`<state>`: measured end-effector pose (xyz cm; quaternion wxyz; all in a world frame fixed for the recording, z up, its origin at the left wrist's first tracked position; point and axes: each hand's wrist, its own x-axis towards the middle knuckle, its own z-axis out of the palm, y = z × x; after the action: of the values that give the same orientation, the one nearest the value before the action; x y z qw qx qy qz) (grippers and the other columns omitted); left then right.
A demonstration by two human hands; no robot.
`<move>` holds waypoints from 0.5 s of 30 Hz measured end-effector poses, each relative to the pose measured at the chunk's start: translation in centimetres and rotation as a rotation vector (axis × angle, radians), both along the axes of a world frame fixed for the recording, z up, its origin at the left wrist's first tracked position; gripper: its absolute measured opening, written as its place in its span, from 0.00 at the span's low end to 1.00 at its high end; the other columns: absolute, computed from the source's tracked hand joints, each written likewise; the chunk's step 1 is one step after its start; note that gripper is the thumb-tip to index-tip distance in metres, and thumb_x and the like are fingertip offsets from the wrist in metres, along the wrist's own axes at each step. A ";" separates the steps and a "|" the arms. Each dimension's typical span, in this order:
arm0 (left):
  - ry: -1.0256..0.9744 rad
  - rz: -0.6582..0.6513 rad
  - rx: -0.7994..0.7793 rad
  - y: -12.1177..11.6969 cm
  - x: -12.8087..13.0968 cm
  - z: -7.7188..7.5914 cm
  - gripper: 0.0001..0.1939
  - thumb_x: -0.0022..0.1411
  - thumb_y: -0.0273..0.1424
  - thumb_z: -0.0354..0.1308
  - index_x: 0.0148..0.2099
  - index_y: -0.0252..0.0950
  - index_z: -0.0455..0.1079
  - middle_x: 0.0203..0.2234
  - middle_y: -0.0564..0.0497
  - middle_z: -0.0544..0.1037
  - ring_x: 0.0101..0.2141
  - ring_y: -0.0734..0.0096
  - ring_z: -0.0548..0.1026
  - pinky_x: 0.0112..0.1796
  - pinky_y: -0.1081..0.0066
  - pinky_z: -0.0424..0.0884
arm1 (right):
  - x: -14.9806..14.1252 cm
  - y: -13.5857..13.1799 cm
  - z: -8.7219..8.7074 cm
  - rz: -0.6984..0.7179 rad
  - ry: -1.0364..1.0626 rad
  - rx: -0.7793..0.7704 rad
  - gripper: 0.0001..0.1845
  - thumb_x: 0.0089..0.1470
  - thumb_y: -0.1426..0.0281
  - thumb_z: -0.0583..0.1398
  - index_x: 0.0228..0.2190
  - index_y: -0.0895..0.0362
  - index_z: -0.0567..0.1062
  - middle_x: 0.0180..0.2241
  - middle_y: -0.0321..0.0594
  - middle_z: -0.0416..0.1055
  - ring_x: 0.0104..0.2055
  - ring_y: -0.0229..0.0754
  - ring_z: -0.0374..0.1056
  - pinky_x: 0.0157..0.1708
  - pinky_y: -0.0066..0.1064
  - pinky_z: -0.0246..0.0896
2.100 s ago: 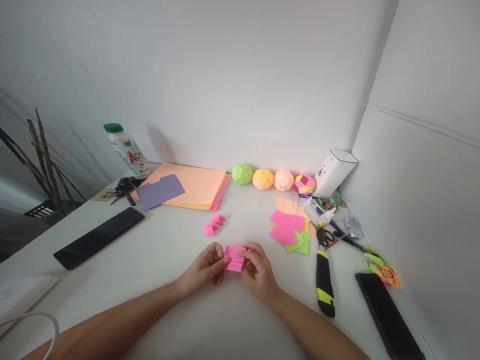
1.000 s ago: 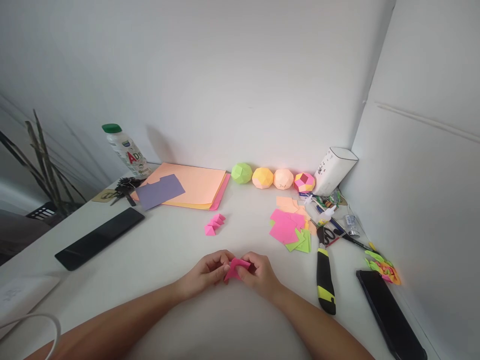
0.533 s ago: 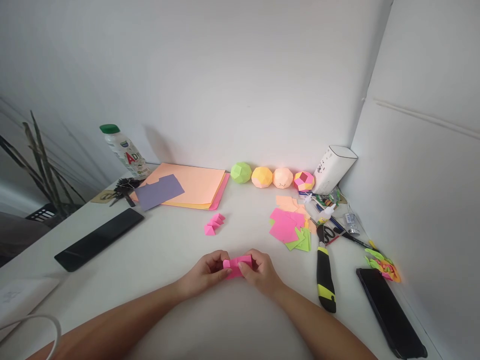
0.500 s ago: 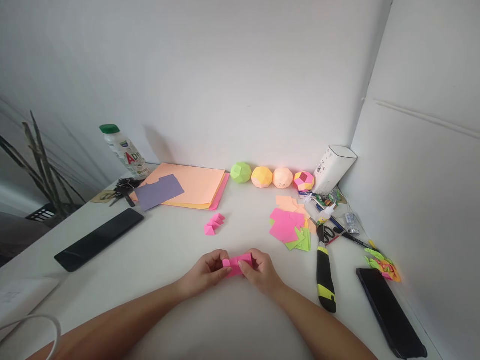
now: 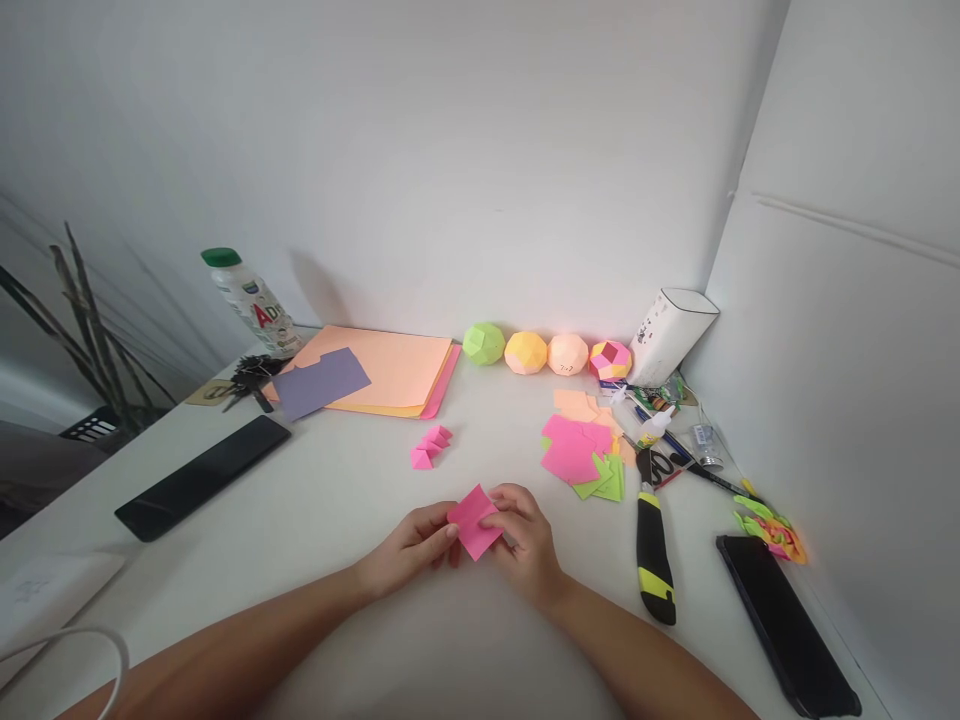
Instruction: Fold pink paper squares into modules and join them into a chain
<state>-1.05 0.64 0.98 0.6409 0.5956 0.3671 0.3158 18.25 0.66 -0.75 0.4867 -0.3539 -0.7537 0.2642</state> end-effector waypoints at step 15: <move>-0.043 0.155 -0.130 0.2 0.5 -0.9 0.20 0.59 0.48 0.51 0.39 0.35 0.66 0.21 0.54 0.72 0.21 0.73 0.70 0.21 0.75 0.63 | 0.0 0.5 1.2 0.270 -0.035 -0.232 0.13 0.59 0.66 0.54 0.38 0.54 0.78 0.42 0.46 0.68 0.43 0.44 0.67 0.42 0.36 0.65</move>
<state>-0.59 0.82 0.10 0.6595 0.5158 0.4180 0.3525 18.30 1.19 0.41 0.3895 -0.3080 -0.7672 0.4059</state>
